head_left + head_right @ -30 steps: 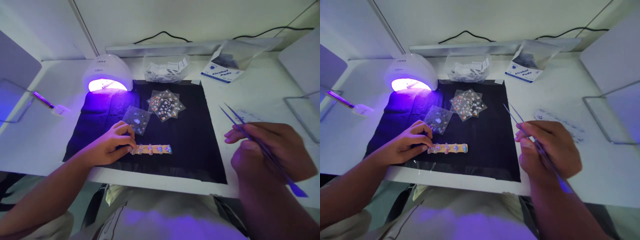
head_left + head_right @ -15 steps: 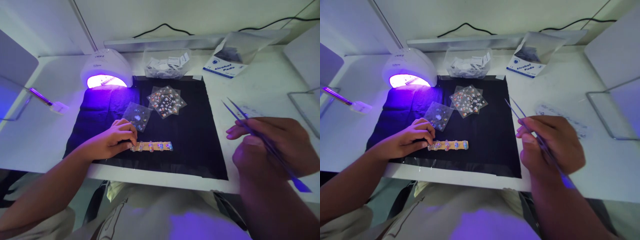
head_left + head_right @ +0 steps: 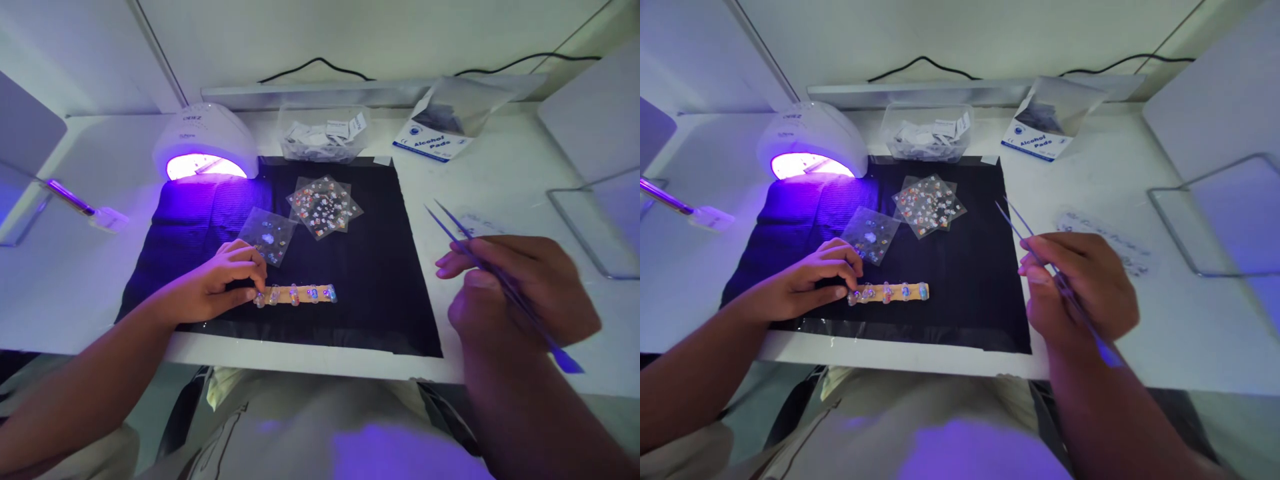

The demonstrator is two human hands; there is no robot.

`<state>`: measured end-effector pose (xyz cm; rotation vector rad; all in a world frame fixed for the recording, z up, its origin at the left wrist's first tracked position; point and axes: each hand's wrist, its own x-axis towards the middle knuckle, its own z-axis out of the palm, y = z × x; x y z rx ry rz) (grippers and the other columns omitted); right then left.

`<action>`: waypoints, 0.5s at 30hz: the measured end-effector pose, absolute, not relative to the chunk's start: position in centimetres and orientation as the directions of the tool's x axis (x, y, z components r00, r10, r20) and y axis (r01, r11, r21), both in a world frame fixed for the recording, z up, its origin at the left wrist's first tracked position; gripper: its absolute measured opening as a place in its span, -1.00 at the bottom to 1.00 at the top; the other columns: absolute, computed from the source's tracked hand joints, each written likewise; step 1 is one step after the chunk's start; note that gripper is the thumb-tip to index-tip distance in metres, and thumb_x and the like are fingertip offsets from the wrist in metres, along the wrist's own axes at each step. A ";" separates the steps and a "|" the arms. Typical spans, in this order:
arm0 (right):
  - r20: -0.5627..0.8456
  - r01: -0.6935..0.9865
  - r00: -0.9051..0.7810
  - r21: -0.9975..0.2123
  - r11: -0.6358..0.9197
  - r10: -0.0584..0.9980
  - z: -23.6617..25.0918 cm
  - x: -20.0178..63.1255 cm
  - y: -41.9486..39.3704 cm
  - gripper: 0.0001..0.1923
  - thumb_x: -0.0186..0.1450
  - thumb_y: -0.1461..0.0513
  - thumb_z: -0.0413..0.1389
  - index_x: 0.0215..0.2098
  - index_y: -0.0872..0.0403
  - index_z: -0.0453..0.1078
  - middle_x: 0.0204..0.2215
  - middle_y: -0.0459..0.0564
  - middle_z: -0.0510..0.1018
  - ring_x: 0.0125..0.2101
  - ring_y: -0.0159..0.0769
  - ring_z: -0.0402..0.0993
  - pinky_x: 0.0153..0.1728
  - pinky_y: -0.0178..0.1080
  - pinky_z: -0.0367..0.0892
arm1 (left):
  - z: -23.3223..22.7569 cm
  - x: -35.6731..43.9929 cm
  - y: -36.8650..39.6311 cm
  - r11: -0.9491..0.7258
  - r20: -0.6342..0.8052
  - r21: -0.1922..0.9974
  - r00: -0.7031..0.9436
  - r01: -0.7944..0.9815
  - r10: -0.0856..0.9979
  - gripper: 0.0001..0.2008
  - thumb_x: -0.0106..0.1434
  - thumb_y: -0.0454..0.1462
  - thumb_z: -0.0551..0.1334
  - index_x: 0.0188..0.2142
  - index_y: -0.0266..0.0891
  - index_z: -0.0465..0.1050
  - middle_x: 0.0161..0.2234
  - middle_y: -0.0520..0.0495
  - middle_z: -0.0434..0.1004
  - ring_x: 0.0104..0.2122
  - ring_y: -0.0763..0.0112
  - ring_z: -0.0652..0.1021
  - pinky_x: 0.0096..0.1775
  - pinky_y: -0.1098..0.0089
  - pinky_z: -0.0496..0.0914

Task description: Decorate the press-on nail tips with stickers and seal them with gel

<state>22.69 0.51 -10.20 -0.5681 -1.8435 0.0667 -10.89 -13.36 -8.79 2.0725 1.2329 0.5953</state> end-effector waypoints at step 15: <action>0.892 0.307 -0.223 -0.318 0.897 0.393 -10.4 22.6 0.6 -0.77 0.27 0.23 0.20 -0.12 0.02 0.60 -0.49 -0.02 0.62 -0.56 -0.29 0.53 -0.49 -0.16 0.46 | -8.8 -10.9 -13.3 -0.357 0.017 0.712 0.494 0.605 0.869 -0.87 0.43 -0.33 0.10 -0.23 -0.14 0.39 -0.17 -0.03 0.42 -0.07 0.29 0.33 0.06 0.23 0.11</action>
